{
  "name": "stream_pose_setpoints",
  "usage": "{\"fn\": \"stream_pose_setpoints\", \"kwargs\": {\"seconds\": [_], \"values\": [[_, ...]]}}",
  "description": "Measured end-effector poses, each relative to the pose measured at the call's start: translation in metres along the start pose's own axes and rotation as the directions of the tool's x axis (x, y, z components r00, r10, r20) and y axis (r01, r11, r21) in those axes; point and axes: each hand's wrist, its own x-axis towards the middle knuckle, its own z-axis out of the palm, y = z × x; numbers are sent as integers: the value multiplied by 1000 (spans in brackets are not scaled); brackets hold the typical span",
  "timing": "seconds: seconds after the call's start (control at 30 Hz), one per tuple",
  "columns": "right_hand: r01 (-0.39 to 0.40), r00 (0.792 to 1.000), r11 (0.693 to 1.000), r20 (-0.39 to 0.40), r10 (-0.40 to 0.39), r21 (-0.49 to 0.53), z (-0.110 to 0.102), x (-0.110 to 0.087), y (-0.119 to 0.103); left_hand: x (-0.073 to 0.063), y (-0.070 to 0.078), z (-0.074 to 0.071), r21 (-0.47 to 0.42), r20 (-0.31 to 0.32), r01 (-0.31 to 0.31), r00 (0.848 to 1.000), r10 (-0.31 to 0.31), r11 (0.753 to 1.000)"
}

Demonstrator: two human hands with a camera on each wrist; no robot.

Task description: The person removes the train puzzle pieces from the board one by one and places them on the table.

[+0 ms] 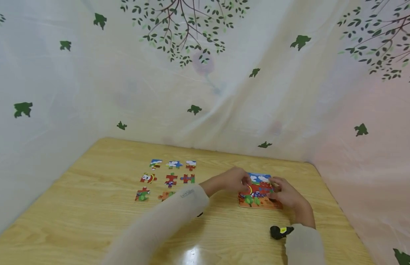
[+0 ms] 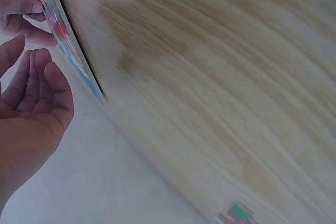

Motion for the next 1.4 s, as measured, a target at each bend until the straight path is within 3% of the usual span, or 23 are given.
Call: {"fn": "stream_pose_setpoints", "kwargs": {"seconds": [0.23,0.53,0.8,1.1,1.4], "values": [[15,1000,999,8,-15,36,-2,1,5,23,7,18,-6,19,40,999,-39,999],[60,998,997,6,-60,41,-3,-1,7,36,20,34,12,29,87,996,-87,996],[78,996,997,-49,-79,-26,-3,-1,9,40,30,40,56,-10,138,990,-138,989],[86,994,996,-60,-88,-40,-5,-4,8,44,41,46,105,12,246,969,-248,964],[77,995,997,-61,-79,-30,-4,-4,6,42,43,50,86,5,286,958,-287,954]]}}
